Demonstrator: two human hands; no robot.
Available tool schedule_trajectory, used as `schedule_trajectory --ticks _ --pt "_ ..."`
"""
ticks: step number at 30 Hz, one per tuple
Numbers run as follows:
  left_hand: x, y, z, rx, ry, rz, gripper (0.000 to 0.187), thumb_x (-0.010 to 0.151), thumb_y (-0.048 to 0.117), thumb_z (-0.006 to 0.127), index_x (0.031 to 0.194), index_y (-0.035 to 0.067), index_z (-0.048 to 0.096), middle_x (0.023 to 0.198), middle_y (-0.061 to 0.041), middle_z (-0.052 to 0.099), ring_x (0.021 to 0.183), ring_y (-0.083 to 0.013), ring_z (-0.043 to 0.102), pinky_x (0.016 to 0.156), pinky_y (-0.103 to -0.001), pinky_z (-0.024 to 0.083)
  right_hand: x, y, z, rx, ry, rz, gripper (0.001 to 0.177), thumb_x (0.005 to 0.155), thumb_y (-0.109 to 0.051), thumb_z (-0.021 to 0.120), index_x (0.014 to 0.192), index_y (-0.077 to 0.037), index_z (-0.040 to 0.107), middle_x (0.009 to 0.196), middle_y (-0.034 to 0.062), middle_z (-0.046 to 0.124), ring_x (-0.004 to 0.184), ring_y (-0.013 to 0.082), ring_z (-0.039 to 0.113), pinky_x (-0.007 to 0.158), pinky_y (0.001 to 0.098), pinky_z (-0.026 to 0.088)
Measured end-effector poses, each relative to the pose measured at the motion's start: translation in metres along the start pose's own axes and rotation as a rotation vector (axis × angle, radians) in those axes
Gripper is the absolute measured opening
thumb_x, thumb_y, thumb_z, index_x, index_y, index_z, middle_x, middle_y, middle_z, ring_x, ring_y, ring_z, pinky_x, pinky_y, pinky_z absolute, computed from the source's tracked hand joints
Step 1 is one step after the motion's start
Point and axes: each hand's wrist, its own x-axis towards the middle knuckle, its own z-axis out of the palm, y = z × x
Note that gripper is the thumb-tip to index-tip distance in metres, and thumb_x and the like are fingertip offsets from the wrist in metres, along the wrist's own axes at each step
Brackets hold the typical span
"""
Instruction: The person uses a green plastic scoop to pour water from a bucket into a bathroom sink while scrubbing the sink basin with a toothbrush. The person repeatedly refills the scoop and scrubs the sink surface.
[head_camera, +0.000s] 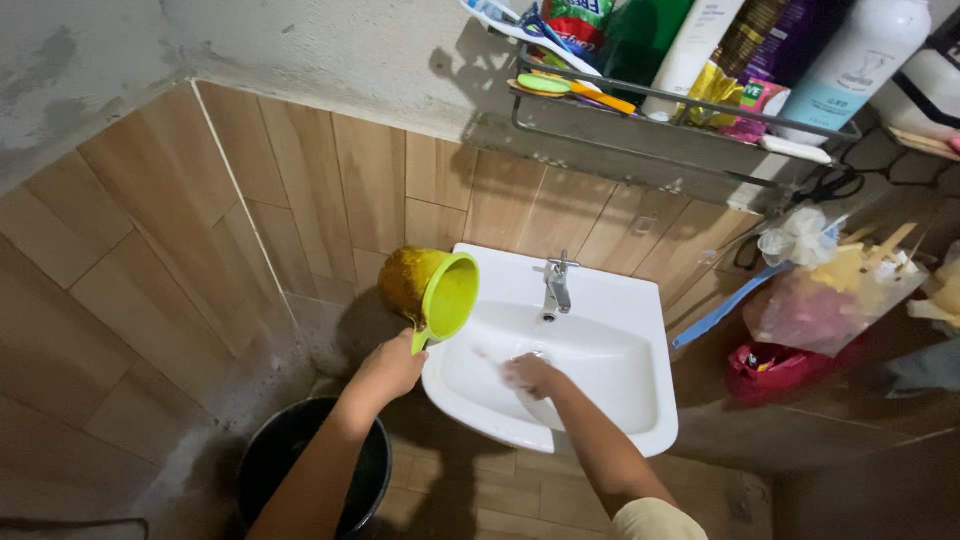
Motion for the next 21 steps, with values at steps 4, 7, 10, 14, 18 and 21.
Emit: schedule_trajectory --ticks 4,7,10,14,18,21 --pt "0.002 0.006 0.01 0.047 0.001 0.056 0.041 0.097 0.028 0.058 0.131 0.004 0.056 0.121 -0.024 0.068 0.116 -0.0414 0.063 0.1 -0.049 0.05 -0.001 0.003 0.004 -0.153 -0.014 -0.145 0.022 0.09 -0.031 0.064 0.099 -0.011 0.065 0.075 0.0041 0.05 0.056 0.0163 0.043 0.05 0.0333 0.036" --pt "0.003 0.007 0.017 0.078 0.013 0.117 0.04 0.097 0.028 0.059 0.128 0.002 0.058 0.117 -0.026 0.069 0.114 -0.0418 0.065 0.099 -0.05 0.051 0.001 0.002 0.002 -0.769 0.115 -0.356 0.024 0.079 -0.022 0.066 0.101 -0.012 0.063 0.086 0.0036 0.058 0.068 0.0172 0.054 0.059 0.0324 0.044" --pt "0.002 0.012 0.022 0.114 0.014 0.132 0.041 0.096 0.027 0.06 0.129 0.004 0.057 0.116 -0.025 0.069 0.114 -0.0421 0.064 0.099 -0.051 0.05 0.003 0.002 0.002 -1.188 0.115 -0.772 0.036 0.069 -0.014 0.069 0.104 -0.014 0.062 0.098 0.003 0.067 0.079 0.0182 0.064 0.068 0.0315 0.051" --pt "-0.006 0.018 0.021 0.138 -0.012 0.102 0.043 0.095 0.026 0.06 0.132 0.006 0.056 0.117 -0.025 0.068 0.114 -0.0418 0.064 0.1 -0.051 0.05 0.005 0.004 0.001 -0.754 0.078 -0.415 0.016 0.09 -0.013 0.057 0.103 -0.012 0.065 0.09 0.0092 0.069 0.073 0.0232 0.069 0.067 0.0384 0.058" --pt "-0.017 0.027 0.014 0.139 -0.017 0.094 0.042 0.096 0.026 0.059 0.133 0.006 0.056 0.117 -0.024 0.068 0.113 -0.042 0.065 0.099 -0.052 0.05 0.001 -0.003 0.007 -0.32 0.048 -0.122 0.02 0.101 -0.026 0.057 0.098 -0.01 0.069 0.076 0.0078 0.063 0.057 0.0208 0.057 0.053 0.0392 0.049" --pt "-0.025 0.032 0.013 0.182 -0.03 0.136 0.043 0.096 0.027 0.058 0.133 0.006 0.055 0.116 -0.024 0.069 0.113 -0.0422 0.064 0.098 -0.052 0.05 -0.005 -0.005 0.016 -0.01 -0.007 -0.086 0.031 0.102 -0.036 0.061 0.094 -0.007 0.071 0.066 0.0034 0.057 0.044 0.0152 0.045 0.041 0.0359 0.039"
